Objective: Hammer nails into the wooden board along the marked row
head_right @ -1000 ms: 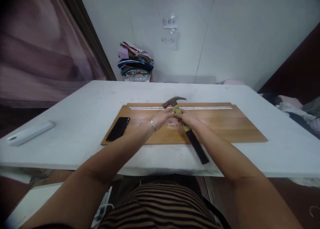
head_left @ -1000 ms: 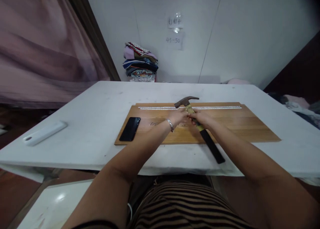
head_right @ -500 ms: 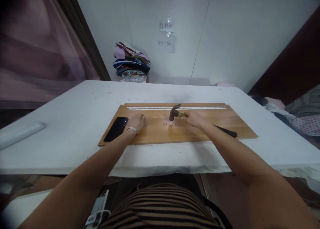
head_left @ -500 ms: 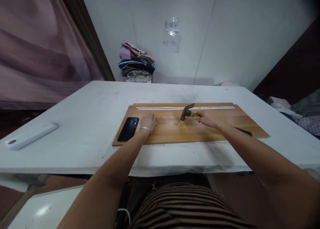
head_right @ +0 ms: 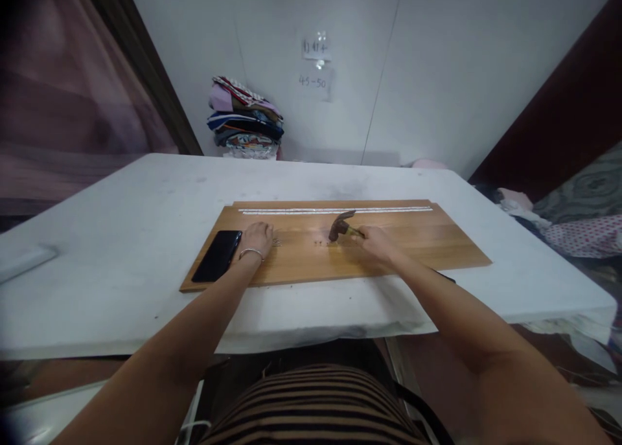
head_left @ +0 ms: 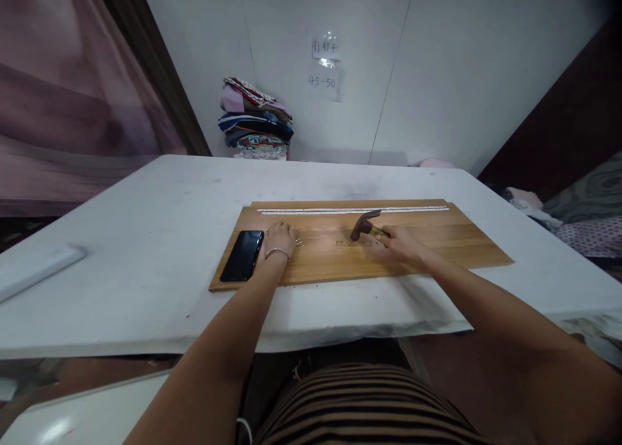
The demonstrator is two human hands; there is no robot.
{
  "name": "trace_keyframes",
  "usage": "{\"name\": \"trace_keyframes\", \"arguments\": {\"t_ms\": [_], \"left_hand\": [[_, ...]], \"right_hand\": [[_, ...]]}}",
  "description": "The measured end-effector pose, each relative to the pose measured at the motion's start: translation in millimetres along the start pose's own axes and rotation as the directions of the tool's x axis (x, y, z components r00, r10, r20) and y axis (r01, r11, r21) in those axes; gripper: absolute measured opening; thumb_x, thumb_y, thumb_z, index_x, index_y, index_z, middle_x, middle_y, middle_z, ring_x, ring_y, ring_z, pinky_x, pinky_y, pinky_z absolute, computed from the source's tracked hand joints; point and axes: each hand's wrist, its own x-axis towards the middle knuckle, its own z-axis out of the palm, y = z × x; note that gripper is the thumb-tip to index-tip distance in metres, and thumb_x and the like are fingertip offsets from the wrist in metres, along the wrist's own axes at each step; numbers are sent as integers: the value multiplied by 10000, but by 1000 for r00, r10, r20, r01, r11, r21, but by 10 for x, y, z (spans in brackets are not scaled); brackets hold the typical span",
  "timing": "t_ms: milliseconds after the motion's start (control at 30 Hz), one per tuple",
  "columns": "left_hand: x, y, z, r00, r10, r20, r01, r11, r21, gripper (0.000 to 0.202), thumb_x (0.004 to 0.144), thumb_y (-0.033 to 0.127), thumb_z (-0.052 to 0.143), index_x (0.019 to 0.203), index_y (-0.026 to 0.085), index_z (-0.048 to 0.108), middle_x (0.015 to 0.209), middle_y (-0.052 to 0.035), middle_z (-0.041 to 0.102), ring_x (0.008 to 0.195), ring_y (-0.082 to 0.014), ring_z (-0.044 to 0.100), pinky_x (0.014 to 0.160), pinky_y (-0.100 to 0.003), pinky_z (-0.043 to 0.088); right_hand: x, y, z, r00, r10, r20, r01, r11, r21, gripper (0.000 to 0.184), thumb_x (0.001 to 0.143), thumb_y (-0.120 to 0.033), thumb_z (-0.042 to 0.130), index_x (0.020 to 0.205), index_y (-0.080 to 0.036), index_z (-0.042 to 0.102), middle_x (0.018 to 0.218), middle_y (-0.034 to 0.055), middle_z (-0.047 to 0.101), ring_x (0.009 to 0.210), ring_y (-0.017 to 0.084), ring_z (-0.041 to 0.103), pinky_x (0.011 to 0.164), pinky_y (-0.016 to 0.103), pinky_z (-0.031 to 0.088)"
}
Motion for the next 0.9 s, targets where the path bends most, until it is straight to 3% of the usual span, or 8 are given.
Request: {"name": "trace_keyframes", "arguments": {"t_ms": [233, 900], "left_hand": [[-17, 10, -34, 1000, 1, 26, -2, 1000, 7, 451, 1066, 314, 325, 1152, 145, 734, 1348, -170, 686, 1351, -299, 561, 1143, -429, 412], [-41, 37, -77, 998, 18, 60, -21, 999, 50, 498, 1075, 336, 298, 1218, 135, 731, 1368, -171, 664, 1336, -303, 555, 1144, -424, 406]], "right_hand": [[-6, -46, 1, 999, -15, 36, 16, 1000, -25, 229, 953, -341, 576, 890, -168, 713, 847, 74, 716, 768, 212, 615, 682, 289, 386], [62, -55, -46, 1000, 21, 2, -21, 995, -97, 260, 985, -356, 562, 796, -194, 636, 793, 61, 690, 731, 200, 599, 631, 284, 367]]}}
